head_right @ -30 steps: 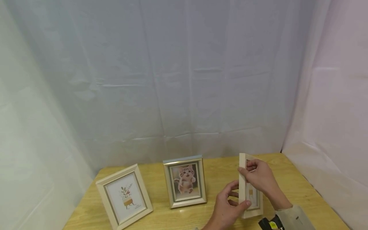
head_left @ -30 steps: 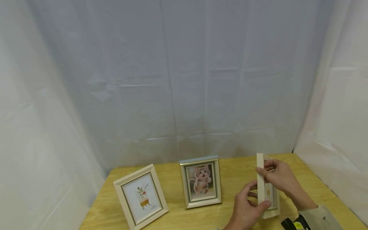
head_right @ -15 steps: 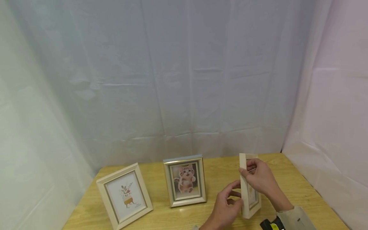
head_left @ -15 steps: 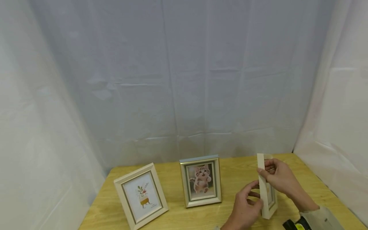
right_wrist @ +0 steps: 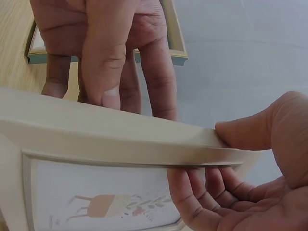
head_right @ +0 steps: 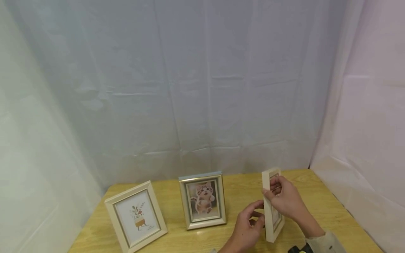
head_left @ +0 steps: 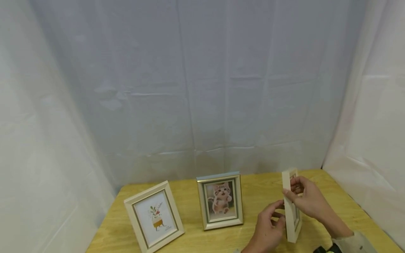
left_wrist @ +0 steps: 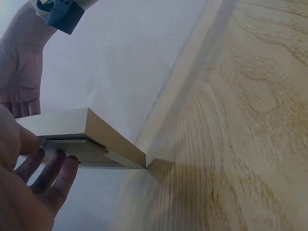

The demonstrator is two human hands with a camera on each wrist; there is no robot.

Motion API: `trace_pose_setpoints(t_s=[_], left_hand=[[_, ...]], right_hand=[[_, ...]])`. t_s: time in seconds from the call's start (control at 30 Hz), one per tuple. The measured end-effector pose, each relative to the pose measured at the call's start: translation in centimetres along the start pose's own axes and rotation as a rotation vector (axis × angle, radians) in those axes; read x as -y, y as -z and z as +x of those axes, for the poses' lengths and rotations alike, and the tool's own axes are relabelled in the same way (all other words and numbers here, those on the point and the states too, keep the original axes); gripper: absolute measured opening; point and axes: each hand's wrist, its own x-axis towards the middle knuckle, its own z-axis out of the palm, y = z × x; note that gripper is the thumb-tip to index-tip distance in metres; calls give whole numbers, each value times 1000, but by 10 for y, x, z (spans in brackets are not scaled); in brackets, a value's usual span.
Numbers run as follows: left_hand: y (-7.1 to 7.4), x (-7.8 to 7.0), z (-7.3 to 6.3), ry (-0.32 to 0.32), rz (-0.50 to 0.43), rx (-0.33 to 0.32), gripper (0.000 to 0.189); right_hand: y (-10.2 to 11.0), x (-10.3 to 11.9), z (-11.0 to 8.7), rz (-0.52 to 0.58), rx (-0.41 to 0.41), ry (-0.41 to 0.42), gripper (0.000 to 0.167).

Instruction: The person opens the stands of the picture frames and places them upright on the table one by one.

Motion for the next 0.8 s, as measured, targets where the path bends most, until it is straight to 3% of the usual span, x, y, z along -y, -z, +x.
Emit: trace_pose_setpoints(t_s=[0.53,0.8], left_hand=[[1,5,5,15,20,29,40],[0,7,7,-20,71,43,35]], right_hand=[[1,-5,-8,19,-55,104,32],[1,-9,-13,31,-58,137,30]])
